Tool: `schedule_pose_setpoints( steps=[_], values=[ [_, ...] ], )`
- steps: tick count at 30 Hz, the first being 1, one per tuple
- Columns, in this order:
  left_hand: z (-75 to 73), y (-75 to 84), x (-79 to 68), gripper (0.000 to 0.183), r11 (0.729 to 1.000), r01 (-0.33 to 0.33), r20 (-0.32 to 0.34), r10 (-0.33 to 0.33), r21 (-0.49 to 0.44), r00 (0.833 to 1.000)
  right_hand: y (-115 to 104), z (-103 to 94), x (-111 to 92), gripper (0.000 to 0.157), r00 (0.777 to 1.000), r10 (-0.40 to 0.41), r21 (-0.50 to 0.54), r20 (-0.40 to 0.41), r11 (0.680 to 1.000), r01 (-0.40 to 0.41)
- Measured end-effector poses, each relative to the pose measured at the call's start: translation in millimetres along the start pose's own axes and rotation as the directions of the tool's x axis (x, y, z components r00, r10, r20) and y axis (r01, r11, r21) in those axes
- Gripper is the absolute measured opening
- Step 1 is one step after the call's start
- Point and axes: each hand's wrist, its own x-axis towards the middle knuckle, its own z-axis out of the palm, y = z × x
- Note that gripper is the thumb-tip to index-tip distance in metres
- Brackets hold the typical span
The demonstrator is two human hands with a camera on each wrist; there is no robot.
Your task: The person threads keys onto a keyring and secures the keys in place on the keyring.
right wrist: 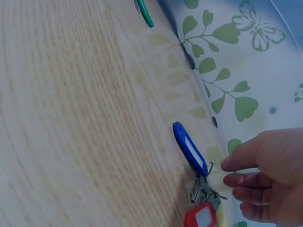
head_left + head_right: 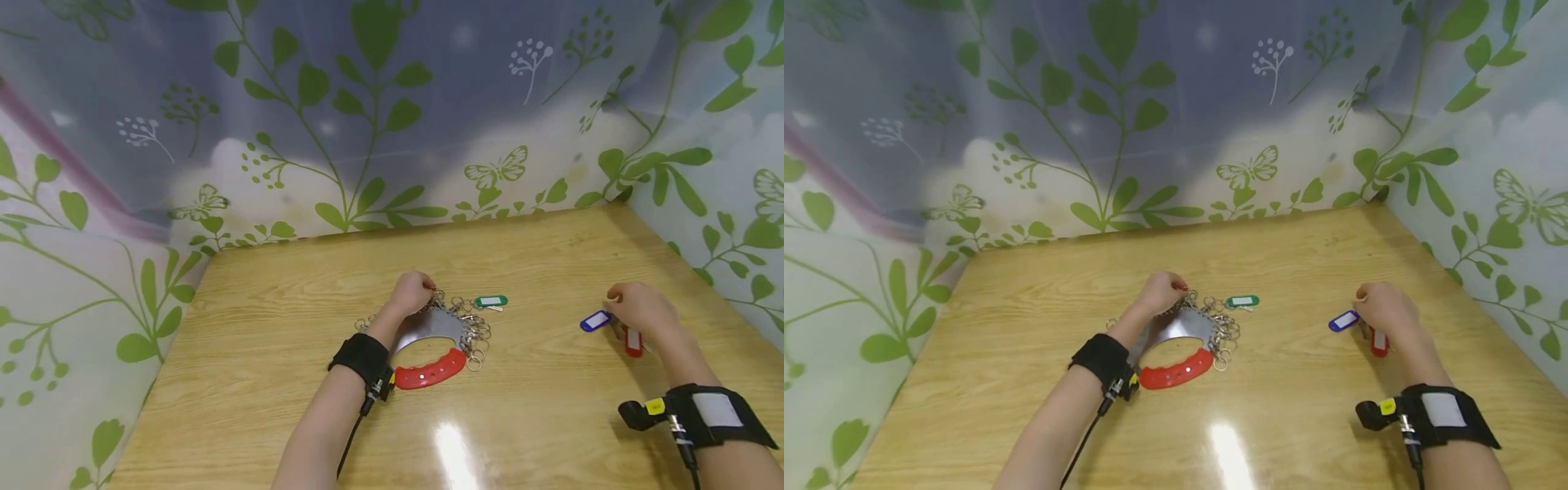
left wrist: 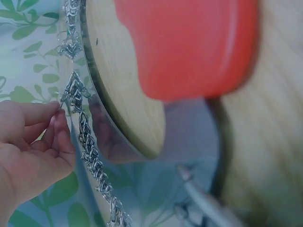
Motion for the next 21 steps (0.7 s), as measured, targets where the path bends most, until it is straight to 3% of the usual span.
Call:
schedule_pose_setpoints(
  steps=[6, 10, 14, 21],
  values=[
    [-4.2, -1.0, -0.7, 0.016, 0.999, 0.030, 0.023, -0.029, -0.012, 0.999, 1.8, 2.7, 0.2, 0.033, 1.000, 0.027, -0.021, 0.007, 0.999, -0.027],
    [-4.0, -2.3, -0.6, 0.019, 0.999, 0.031, -0.005, -0.031, 0.040, 1.000, 4.5, 7.1, 0.6, 0.031, 0.998, 0.038, -0.030, -0.045, 0.999, -0.039],
    [-3.5, -3.8, -1.4, 0.019, 0.996, 0.027, -0.037, -0.024, 0.082, 0.999, 6.8, 9.5, 2.5, 0.030, 0.998, 0.047, -0.017, -0.041, 0.999, -0.048],
    [-2.6, -4.3, -2.7, 0.020, 0.998, 0.023, -0.041, -0.020, 0.056, 0.999, 6.2, 14.0, 6.7, 0.024, 0.999, -0.044, -0.004, -0.030, 0.999, 0.044]
  ],
)
